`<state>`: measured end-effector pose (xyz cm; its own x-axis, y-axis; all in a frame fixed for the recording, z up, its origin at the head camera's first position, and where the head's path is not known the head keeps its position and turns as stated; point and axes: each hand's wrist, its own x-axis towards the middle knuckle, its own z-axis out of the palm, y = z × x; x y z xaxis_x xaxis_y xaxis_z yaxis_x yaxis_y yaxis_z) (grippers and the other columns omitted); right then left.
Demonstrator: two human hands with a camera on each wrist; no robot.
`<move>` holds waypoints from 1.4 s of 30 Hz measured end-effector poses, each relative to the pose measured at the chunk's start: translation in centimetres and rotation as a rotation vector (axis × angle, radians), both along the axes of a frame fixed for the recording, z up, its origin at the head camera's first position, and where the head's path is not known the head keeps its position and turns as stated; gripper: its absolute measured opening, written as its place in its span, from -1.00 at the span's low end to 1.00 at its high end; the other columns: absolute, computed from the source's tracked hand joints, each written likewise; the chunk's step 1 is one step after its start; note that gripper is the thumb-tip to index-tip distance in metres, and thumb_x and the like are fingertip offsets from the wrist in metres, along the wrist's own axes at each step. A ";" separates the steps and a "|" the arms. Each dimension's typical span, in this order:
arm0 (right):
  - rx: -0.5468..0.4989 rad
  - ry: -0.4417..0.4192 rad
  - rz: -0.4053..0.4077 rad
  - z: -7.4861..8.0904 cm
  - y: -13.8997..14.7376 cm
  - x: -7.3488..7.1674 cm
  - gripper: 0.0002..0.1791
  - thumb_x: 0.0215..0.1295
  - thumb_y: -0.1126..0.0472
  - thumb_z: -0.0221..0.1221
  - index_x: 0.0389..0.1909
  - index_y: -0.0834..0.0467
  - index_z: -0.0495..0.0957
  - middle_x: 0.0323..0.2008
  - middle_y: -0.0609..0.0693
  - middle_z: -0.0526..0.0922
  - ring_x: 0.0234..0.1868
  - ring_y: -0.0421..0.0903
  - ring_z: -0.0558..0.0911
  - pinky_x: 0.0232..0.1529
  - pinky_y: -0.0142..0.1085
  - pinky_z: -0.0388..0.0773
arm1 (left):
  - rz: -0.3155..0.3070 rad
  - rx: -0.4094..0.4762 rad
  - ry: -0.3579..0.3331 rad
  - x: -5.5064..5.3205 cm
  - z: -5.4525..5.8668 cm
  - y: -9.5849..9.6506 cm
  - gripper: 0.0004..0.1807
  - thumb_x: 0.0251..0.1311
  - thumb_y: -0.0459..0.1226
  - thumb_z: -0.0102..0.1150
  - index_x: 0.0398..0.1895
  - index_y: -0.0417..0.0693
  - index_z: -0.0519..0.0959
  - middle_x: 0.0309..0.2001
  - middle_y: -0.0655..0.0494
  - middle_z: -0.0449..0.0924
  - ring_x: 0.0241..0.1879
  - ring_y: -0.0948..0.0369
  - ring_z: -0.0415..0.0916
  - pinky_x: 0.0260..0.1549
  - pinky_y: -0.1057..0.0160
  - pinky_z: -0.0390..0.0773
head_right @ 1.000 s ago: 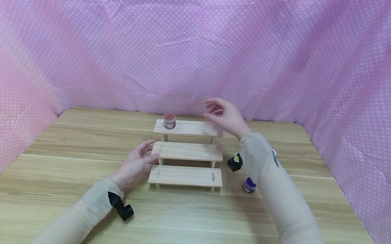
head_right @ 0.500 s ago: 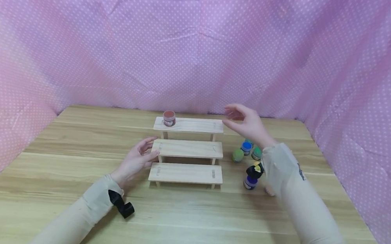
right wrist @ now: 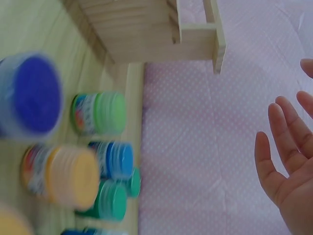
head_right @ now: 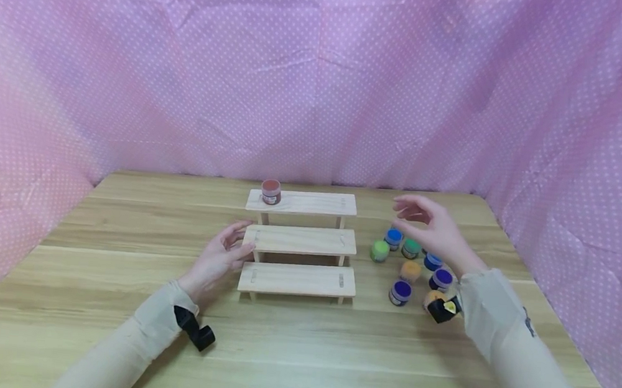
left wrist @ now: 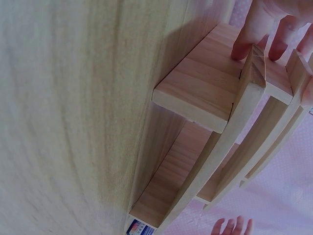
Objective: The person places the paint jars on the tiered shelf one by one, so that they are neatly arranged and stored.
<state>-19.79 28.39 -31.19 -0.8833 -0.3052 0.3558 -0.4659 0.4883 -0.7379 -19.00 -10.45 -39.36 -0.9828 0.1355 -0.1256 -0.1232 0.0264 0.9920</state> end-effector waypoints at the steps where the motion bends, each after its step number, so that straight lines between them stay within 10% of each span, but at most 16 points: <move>1: 0.009 0.001 -0.007 -0.1 0.4 0.3 -0.61 0.24 0.37 0.18 0.09 0.29 0.44 -0.12 -0.37 0.55 -0.12 -0.41 0.53 -0.11 -0.63 0.44 | 0.000 -0.002 0.003 0.0 -0.1 0.0 -0.40 0.24 -0.36 0.15 0.34 0.08 0.27 0.28 -0.08 0.30 0.22 -0.03 0.36 0.03 0.05 0.52; 42: 0.023 -0.012 -0.098 -5.7 7.9 5.1 -0.56 0.18 0.51 0.15 0.03 0.06 0.48 -0.13 -0.51 0.53 -0.17 -0.56 0.52 -0.21 -0.69 0.43 | 0.018 0.015 0.012 0.3 0.0 0.1 -0.35 0.22 -0.39 0.15 0.38 -0.01 0.22 0.28 -0.10 0.30 0.17 0.00 0.39 0.08 -0.05 0.46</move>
